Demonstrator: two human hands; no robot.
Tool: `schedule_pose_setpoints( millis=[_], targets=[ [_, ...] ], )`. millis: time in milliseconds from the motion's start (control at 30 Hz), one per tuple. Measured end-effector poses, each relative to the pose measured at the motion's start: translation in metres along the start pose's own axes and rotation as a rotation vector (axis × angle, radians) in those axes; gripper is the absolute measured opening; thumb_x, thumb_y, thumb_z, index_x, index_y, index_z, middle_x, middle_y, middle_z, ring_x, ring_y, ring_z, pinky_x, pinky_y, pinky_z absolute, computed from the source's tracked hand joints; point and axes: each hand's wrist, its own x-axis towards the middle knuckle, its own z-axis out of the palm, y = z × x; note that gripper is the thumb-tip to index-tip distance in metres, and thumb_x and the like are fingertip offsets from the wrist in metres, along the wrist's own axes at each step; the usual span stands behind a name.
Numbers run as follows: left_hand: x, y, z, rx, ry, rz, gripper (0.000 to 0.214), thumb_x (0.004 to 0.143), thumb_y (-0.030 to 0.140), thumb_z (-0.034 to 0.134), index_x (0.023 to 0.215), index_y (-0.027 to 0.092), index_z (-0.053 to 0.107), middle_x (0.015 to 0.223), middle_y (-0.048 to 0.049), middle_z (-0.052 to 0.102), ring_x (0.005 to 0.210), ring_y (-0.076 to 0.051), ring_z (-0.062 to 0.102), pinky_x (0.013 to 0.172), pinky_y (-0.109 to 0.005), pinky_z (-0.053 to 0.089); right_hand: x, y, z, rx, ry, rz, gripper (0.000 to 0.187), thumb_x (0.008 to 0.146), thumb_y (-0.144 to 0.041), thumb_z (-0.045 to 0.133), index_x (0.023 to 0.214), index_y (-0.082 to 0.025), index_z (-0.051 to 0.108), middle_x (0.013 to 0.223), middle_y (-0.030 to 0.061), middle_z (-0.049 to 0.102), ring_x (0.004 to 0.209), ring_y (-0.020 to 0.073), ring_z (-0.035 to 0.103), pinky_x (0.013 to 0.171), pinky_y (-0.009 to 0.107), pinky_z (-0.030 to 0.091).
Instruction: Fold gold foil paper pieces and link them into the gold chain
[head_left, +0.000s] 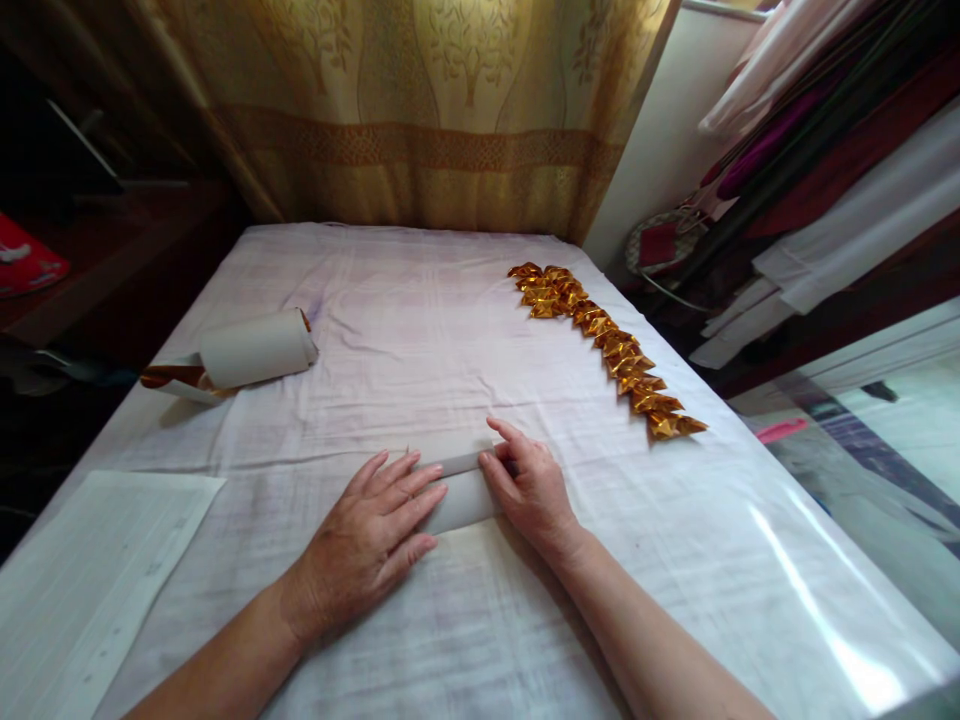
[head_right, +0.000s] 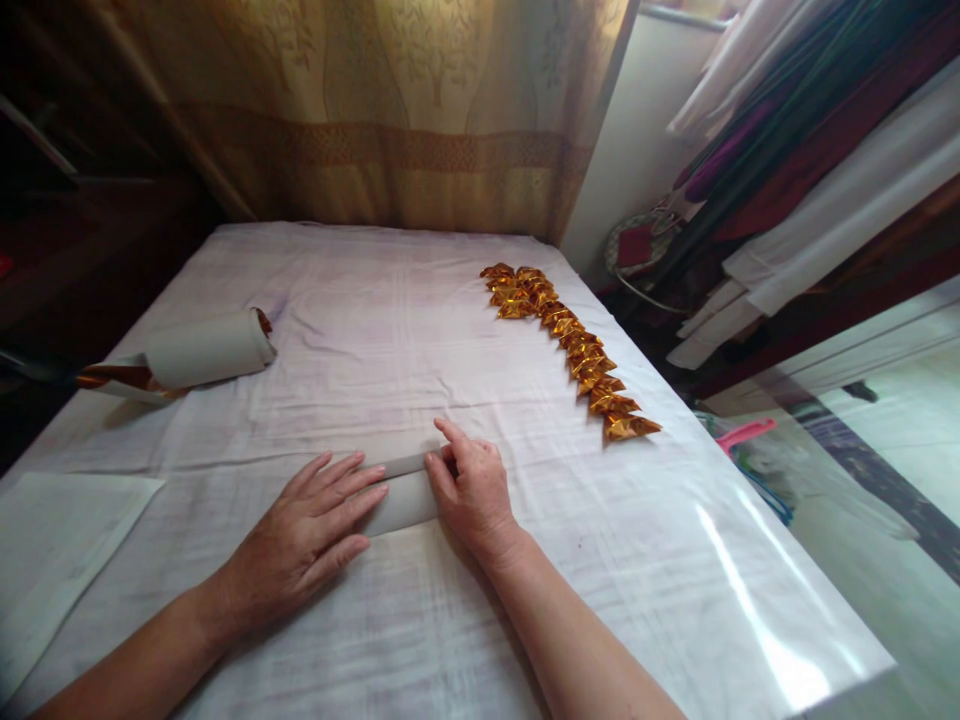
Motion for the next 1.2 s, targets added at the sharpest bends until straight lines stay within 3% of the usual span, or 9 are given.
schedule_pose_setpoints(
  millis=[133, 400, 667, 767, 967, 1100, 1200],
  targets=[
    [0.0, 0.002, 0.006, 0.068, -0.122, -0.007, 0.065, 0.094, 0.052, 0.054, 0.15, 0.022, 0.039, 0.148, -0.0092, 0.053, 0.141, -0.028, 0.042, 0.121, -0.052, 0.019, 0.0, -0.003, -0.004, 0.005, -0.043, -0.008, 0.037, 0.092, -0.028, 0.052, 0.127, -0.02, 0.06, 0.081, 0.0026, 0.072, 0.078, 0.02, 0.066, 0.081, 0.036, 0.049],
    [-0.004, 0.002, 0.007, 0.116, -0.042, -0.128, 0.057, 0.094, 0.047, 0.055, 0.145, 0.023, 0.047, 0.143, -0.01, 0.057, 0.136, -0.029, 0.047, 0.121, -0.057, 0.015, -0.008, -0.015, -0.027, 0.008, -0.305, -0.154, 0.053, 0.077, -0.018, 0.064, 0.13, -0.022, 0.056, 0.115, 0.008, 0.068, 0.106, 0.0244, 0.061, 0.097, 0.043, 0.042],
    [-0.004, 0.003, 0.01, 0.129, 0.031, -0.139, 0.045, 0.094, 0.039, 0.058, 0.135, 0.022, 0.057, 0.139, -0.0088, 0.061, 0.132, -0.029, 0.051, 0.12, -0.057, 0.016, -0.005, -0.023, -0.023, -0.159, -0.293, -0.276, 0.029, 0.083, -0.017, 0.063, 0.111, -0.023, 0.067, 0.103, 0.0072, 0.066, 0.097, 0.024, 0.059, 0.092, 0.043, 0.041],
    [-0.003, 0.003, 0.01, 0.134, 0.038, -0.137, 0.043, 0.095, 0.039, 0.057, 0.134, 0.022, 0.057, 0.138, -0.0087, 0.061, 0.131, -0.029, 0.051, 0.121, -0.056, 0.015, -0.007, -0.02, -0.022, -0.083, -0.297, -0.263, 0.037, 0.081, -0.02, 0.066, 0.117, -0.023, 0.064, 0.107, 0.0079, 0.067, 0.099, 0.0241, 0.06, 0.091, 0.042, 0.043],
    [-0.003, 0.003, 0.008, 0.132, 0.008, -0.153, 0.039, 0.098, 0.04, 0.051, 0.133, 0.022, 0.058, 0.139, -0.0072, 0.061, 0.132, -0.028, 0.051, 0.12, -0.055, 0.014, -0.012, -0.019, -0.021, -0.005, -0.28, -0.311, 0.054, 0.074, -0.007, 0.056, 0.126, -0.021, 0.06, 0.112, 0.0086, 0.065, 0.103, 0.0231, 0.059, 0.093, 0.04, 0.043],
    [-0.002, 0.003, 0.008, 0.122, 0.015, -0.155, 0.037, 0.1, 0.038, 0.048, 0.132, 0.023, 0.06, 0.137, -0.0067, 0.063, 0.13, -0.028, 0.053, 0.119, -0.057, 0.016, -0.01, -0.019, -0.019, -0.15, -0.206, -0.292, 0.032, 0.082, -0.014, 0.06, 0.11, -0.026, 0.069, 0.103, 0.0063, 0.065, 0.095, 0.0225, 0.058, 0.087, 0.04, 0.043],
    [-0.001, 0.005, 0.006, 0.115, 0.024, -0.156, 0.035, 0.1, 0.036, 0.047, 0.13, 0.023, 0.062, 0.134, -0.0066, 0.065, 0.128, -0.027, 0.054, 0.119, -0.057, 0.016, -0.007, -0.016, -0.017, -0.176, -0.184, -0.343, 0.023, 0.084, -0.018, 0.063, 0.103, -0.027, 0.071, 0.124, 0.0081, 0.063, 0.112, 0.0259, 0.055, 0.096, 0.043, 0.04]
  ],
)
